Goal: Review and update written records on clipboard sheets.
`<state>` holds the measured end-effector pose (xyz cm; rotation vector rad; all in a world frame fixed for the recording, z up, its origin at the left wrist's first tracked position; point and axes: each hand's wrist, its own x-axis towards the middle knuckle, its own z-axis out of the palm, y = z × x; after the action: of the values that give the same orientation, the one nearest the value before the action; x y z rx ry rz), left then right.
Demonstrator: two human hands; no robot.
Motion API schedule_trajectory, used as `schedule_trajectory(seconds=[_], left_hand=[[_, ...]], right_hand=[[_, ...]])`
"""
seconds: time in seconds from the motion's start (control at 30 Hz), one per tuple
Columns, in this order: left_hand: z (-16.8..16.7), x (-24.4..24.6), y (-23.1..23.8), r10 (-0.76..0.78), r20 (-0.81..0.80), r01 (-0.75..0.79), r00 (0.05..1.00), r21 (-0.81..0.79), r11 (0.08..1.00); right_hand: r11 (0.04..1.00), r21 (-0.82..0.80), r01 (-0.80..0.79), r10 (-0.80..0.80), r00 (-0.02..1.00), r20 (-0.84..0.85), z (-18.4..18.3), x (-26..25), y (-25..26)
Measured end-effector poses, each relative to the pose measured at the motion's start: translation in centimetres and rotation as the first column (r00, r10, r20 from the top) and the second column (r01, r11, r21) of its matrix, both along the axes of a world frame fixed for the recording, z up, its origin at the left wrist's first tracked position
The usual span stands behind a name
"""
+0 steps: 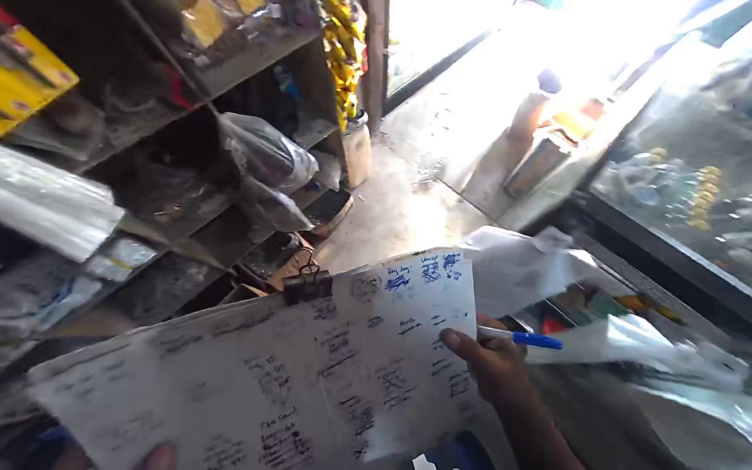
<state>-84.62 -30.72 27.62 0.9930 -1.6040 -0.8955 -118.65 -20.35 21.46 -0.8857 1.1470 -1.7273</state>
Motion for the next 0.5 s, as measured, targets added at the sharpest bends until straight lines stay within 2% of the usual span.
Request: schedule_trajectory(seconds=[0.13, 0.3, 0.4, 0.5], left_hand=[[0.0, -1.8, -4.3, -0.008, 0.040, 0.005, 0.999, 0.079, 0.997], [0.6, -6.7, -10.5, 0.030, 0.129, -0.046, 0.991, 0.122, 0.991], [0.4, -10.4, -15.2, -0.010, 0.189, -0.016, 0.982, 0.138, 0.990], [0.1, -14.6, -21.3, -0.125, 0.244, 0.092, 0.962, 0.143, 0.985]], right_hand=[[0.993, 0.114, -0.034, 0.022, 0.995, 0.099, -2.8, -1.4, -5.5], [0.992, 0.125, -0.034, 0.011, 0.984, 0.176, -4.3, -4.9, -11.6], [0.990, 0.135, 0.031, -0.059, 0.976, 0.211, -4.9, -7.4, -14.0], [0.966, 0.207, 0.155, -0.199, 0.956, 0.216, -4.9, -9.8, -16.5]])
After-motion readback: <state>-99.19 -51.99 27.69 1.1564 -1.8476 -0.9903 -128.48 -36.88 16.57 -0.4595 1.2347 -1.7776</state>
